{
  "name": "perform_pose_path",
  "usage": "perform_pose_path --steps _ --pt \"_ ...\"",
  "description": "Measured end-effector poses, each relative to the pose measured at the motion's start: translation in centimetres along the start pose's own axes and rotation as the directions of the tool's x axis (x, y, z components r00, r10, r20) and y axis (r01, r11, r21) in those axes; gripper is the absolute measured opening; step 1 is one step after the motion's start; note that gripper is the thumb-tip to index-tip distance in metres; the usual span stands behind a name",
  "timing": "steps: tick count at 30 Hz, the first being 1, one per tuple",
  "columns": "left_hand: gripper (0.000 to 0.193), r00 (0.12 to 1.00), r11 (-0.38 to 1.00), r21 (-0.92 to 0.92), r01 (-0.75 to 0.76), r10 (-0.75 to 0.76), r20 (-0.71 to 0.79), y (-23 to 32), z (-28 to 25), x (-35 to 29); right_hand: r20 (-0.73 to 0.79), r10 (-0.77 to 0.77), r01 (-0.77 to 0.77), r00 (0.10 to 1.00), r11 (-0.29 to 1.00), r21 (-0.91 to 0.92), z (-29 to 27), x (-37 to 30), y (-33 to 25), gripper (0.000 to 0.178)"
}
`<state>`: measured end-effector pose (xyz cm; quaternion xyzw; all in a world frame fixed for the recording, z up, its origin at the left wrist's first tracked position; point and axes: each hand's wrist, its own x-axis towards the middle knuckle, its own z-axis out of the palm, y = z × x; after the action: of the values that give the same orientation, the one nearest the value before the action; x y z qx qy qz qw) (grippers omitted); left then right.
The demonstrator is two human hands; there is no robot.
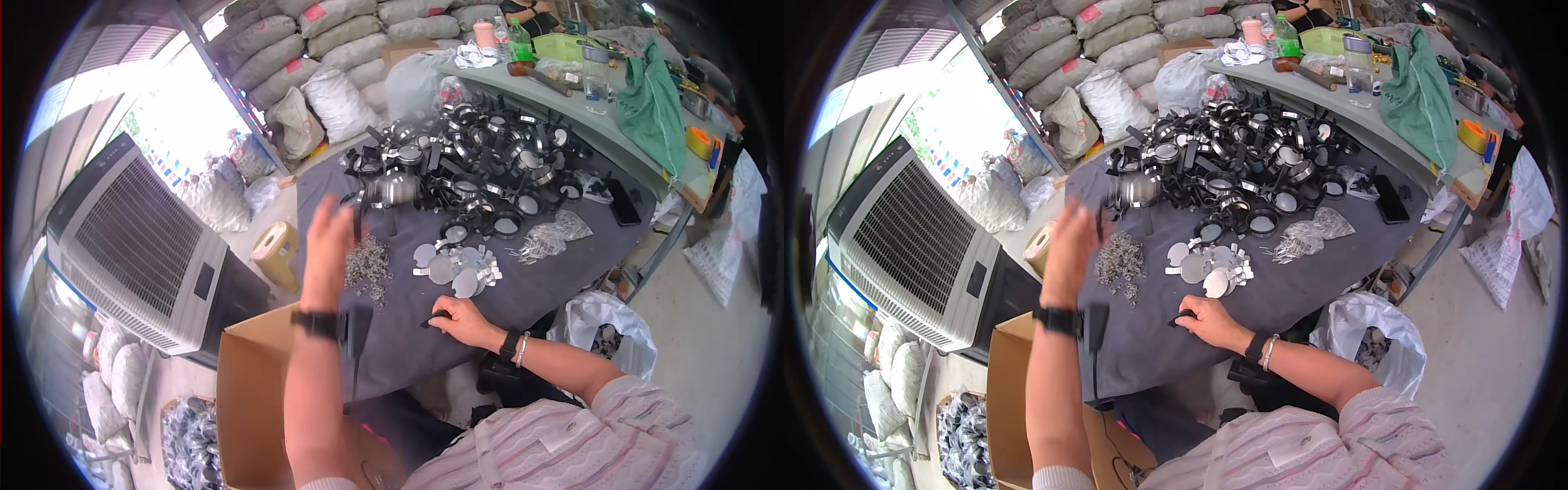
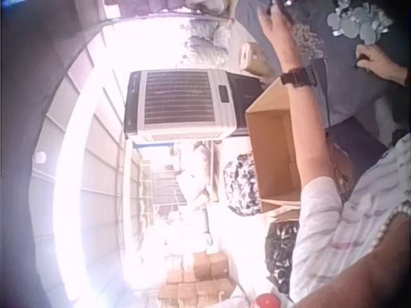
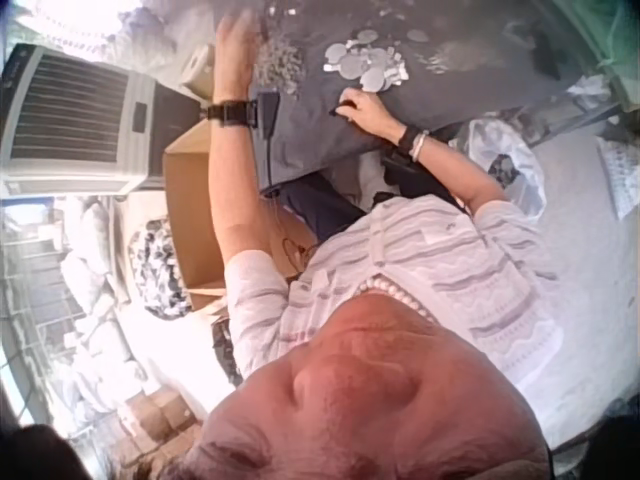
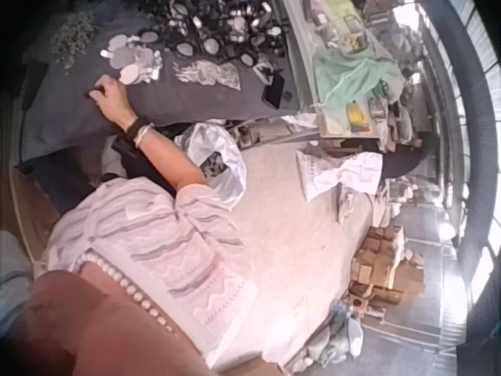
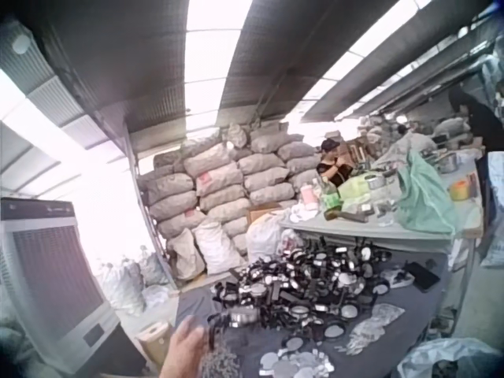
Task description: Assembling small circular mirror components into black plastic frames.
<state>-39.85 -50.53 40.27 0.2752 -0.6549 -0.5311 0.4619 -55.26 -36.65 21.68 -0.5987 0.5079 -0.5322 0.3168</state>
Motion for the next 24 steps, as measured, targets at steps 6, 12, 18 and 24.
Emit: perform_pose_path --steps 6,12,18,24 --pt "0.064 0.988 0.970 0.244 0.004 0.034 -0.153 -1.7 0.2 -1.7 0.046 -0.008 0.008 0.999 1.000 0.007 -0.1 -0.3 -0.3 0.015" --pt "0.047 0.769 0.952 0.044 0.302 -0.216 -0.602 -3.2 -11.9 -18.8 0.025 -0.009 0.008 1.000 0.999 0.033 1.1 0.2 1.1 0.012" --pt "0.022 0.295 0.954 -0.285 0.087 -0.299 -0.908 -2.7 -20.5 -41.4 0.054 0.000 -0.005 0.999 0.996 0.090 -1.3 0.5 1.8 0.009" --pt "0.008 -0.126 0.891 -0.451 0.048 -0.442 -0.888 -9.4 -18.1 -68.7 0.177 0.001 -0.013 0.984 0.998 0.068 0.6 0.6 2.3 0.012"
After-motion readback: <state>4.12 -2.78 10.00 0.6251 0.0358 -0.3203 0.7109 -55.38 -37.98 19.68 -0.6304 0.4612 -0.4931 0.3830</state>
